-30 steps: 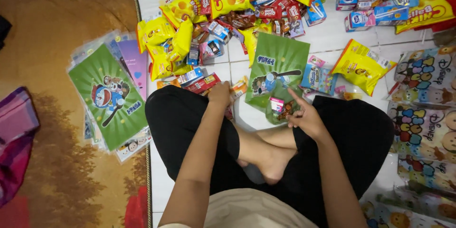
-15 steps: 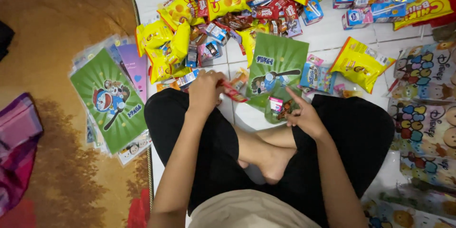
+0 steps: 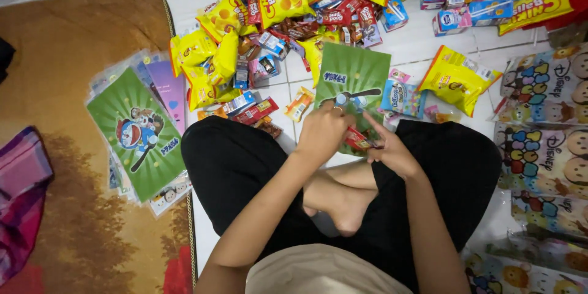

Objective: Sorting and packing snack bags and stickers into plastic bags on the floor.

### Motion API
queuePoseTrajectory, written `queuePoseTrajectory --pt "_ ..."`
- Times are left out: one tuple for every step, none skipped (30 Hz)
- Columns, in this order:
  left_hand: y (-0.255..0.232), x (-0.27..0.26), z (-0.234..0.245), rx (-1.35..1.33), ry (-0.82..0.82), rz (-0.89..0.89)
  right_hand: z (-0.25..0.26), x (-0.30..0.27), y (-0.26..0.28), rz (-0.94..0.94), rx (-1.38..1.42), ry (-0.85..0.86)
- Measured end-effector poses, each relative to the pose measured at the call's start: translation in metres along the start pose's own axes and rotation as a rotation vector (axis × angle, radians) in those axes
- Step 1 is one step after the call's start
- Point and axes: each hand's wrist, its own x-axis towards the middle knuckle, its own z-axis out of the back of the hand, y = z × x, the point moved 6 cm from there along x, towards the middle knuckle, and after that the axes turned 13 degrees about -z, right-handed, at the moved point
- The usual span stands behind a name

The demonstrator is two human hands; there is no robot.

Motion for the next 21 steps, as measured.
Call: queuePoseTrajectory --pt "0.002 -0.001 0.004 0.023 -0.034 -0.020 0.001 -0.001 0.002 0.006 -0.003 -0.011" --pt "0.004 -0.002 0.007 0.045 -0.067 -0.039 0.001 -0.003 0.005 0.012 -0.006 -0.022" --pt "0.005 -0.003 0.008 0.048 -0.067 -0.038 0.008 0.009 -0.014 0.014 -0.006 -0.019" --pt "0.006 -0.004 0.010 0.101 -0.084 -0.044 0.014 0.020 -0.032 0.011 -0.020 -0.002" --pt "0.006 -0.006 0.011 0.150 -0.100 -0.049 0.020 0.030 -0.053 0.005 -0.035 0.014" --pt "0.003 -0.006 0.004 0.150 -0.099 -0.047 0.013 0.020 -0.034 0.003 -0.036 0.016" --pt "-0.002 -0.005 -0.002 0.146 -0.114 -0.078 0.006 0.010 -0.015 0.013 -0.036 -0.001" --pt "-0.006 -0.005 -0.008 0.143 -0.128 -0.110 0.000 0.000 0.005 0.022 -0.035 -0.018" --pt "-0.014 -0.006 -0.024 0.144 -0.130 -0.106 -0.002 -0.003 0.010 0.022 -0.038 -0.015" --pt "-0.025 -0.008 -0.039 0.145 -0.138 -0.154 -0.004 -0.005 0.016 0.027 -0.044 -0.021" --pt "-0.034 -0.009 -0.054 0.149 -0.146 -0.197 -0.006 -0.007 0.023 0.033 -0.052 -0.023" --pt "-0.039 -0.015 -0.075 0.152 -0.148 -0.189 -0.007 -0.007 0.019 0.033 -0.058 -0.017" --pt "-0.045 -0.019 -0.098 0.118 -0.133 -0.220 -0.006 -0.006 0.015 0.038 -0.051 -0.013" --pt "-0.051 -0.023 -0.122 0.083 -0.118 -0.252 -0.005 -0.005 0.012 0.043 -0.043 -0.009" --pt "-0.048 -0.023 -0.116 0.087 -0.121 -0.244 0.000 0.002 0.000 0.044 -0.050 -0.003" --pt "-0.044 -0.022 -0.110 0.086 -0.143 -0.227 0.005 0.010 -0.011 0.047 -0.054 0.005" --pt "-0.042 -0.024 -0.104 0.081 -0.161 -0.214 0.010 0.016 -0.025 0.047 -0.053 0.009" --pt "-0.031 -0.018 -0.070 0.082 -0.162 -0.210 0.008 0.013 -0.016 0.046 -0.055 0.012" --pt "-0.020 -0.016 -0.032 -0.058 -0.234 -0.216 0.005 0.009 -0.009 0.043 -0.071 0.005" --pt "-0.009 -0.013 0.005 -0.197 -0.307 -0.221 0.002 0.005 -0.002 0.039 -0.086 -0.001" --pt "0.009 -0.016 0.013 -0.196 -0.306 -0.219 -0.001 0.002 0.004 0.039 -0.086 0.001"
